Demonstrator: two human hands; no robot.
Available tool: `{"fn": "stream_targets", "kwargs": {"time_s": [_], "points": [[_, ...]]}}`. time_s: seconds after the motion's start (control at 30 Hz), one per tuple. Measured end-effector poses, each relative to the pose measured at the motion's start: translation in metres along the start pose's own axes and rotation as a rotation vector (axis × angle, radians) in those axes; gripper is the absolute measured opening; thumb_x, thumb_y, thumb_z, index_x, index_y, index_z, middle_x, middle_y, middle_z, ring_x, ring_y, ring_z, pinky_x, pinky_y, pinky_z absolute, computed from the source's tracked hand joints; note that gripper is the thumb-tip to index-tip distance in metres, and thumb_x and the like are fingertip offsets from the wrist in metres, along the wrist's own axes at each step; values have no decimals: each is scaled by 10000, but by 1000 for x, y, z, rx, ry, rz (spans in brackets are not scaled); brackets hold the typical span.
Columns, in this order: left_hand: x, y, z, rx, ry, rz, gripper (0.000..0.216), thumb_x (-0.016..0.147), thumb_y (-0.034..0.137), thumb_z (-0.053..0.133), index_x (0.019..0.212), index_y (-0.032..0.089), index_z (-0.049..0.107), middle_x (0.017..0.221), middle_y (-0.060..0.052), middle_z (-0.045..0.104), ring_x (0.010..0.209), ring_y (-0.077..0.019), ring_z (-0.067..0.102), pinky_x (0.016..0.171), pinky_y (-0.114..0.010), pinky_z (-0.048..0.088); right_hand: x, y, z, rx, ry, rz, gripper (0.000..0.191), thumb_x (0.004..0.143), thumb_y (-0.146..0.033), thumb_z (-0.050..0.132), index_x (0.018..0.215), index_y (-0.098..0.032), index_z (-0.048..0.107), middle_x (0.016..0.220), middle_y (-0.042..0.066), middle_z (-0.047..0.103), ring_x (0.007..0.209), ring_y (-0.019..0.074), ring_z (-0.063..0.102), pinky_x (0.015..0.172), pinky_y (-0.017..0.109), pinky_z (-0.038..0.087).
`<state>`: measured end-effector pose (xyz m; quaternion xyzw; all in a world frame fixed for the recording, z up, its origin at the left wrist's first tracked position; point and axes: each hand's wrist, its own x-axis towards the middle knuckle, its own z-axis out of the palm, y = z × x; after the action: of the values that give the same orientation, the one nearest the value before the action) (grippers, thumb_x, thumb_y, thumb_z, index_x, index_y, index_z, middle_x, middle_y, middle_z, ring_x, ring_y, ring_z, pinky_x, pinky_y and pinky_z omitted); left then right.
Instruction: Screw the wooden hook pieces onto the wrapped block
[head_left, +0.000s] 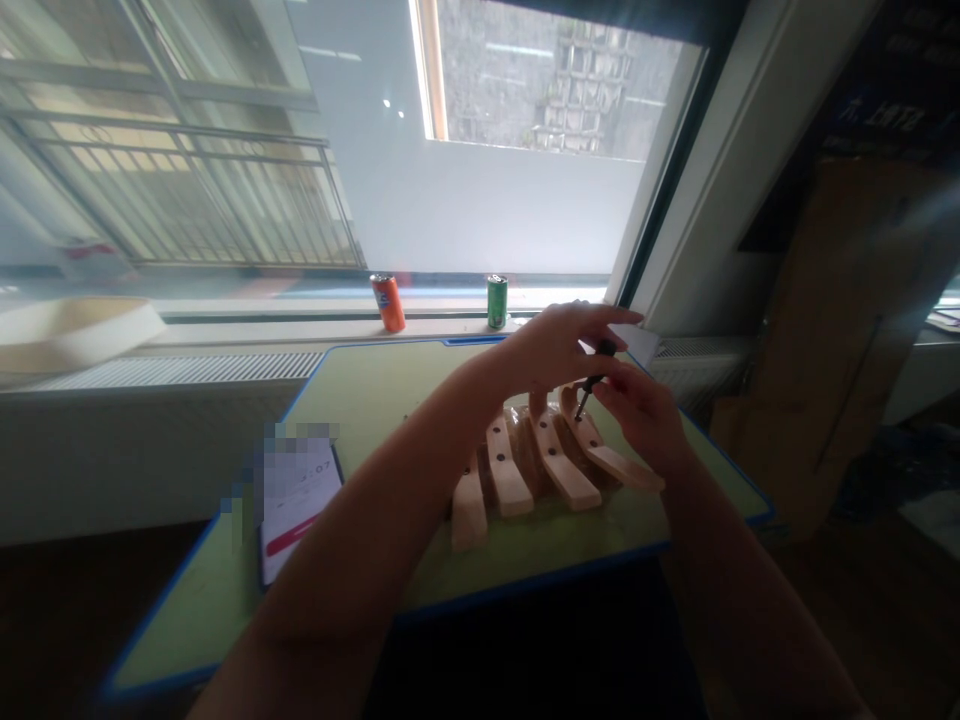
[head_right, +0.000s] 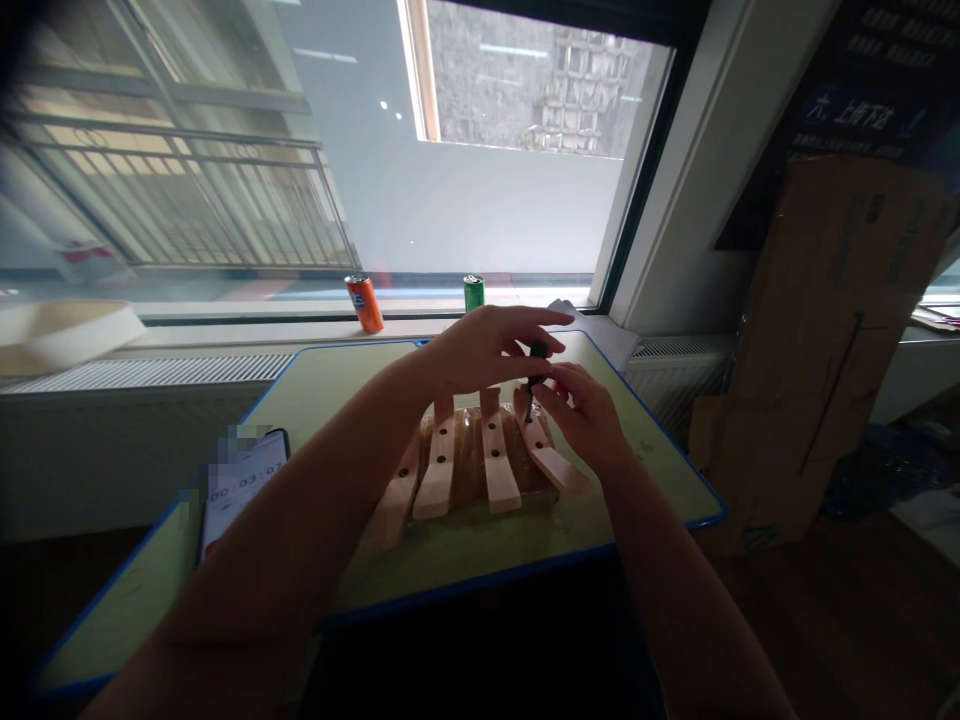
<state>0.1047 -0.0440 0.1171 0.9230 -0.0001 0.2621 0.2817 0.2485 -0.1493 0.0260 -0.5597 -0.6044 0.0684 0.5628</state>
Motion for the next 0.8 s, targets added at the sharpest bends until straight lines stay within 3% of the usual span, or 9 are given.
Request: {"fn": "stream_targets", "kwargs": {"time_s": [0.13,0.27,0.57,0.8], "points": [[2,0,0,137,113,-67,416,693,401,655,1039,174,606,868,-47,652,721,-130,592,617,-251,447,3,2,5,57,15,34,206,788,-364,597,949,-235,596,836,20,588,741,168,528,656,312,431],[4,0,-1,269,103,-94,261,734,411,607,760,155,653,637,-4,608,581,-108,534,583,-265,411,6,0,6,34,-5,74,251,780,-388,606,976,-232,593,785,11,578,703,159,518,631,304,426],[0,3,-11,157,-12,-54,217,780,302,554,894,176,690,671,-2,636,601,-103,551,633,-275,427,3,-3,7,-25,-45,71,275,791,-415,587,967,-217,658,850,39,639,742,169,565,665,313,437],[3,1,-6,198,97,-61,202,754,340,595,837,182,690,675,-6,632,664,-132,573,692,-315,442,9,-10,11,-313,93,46,264,677,-474,677,715,-214,657,619,-10,531,581,132,471,575,289,380]]}}
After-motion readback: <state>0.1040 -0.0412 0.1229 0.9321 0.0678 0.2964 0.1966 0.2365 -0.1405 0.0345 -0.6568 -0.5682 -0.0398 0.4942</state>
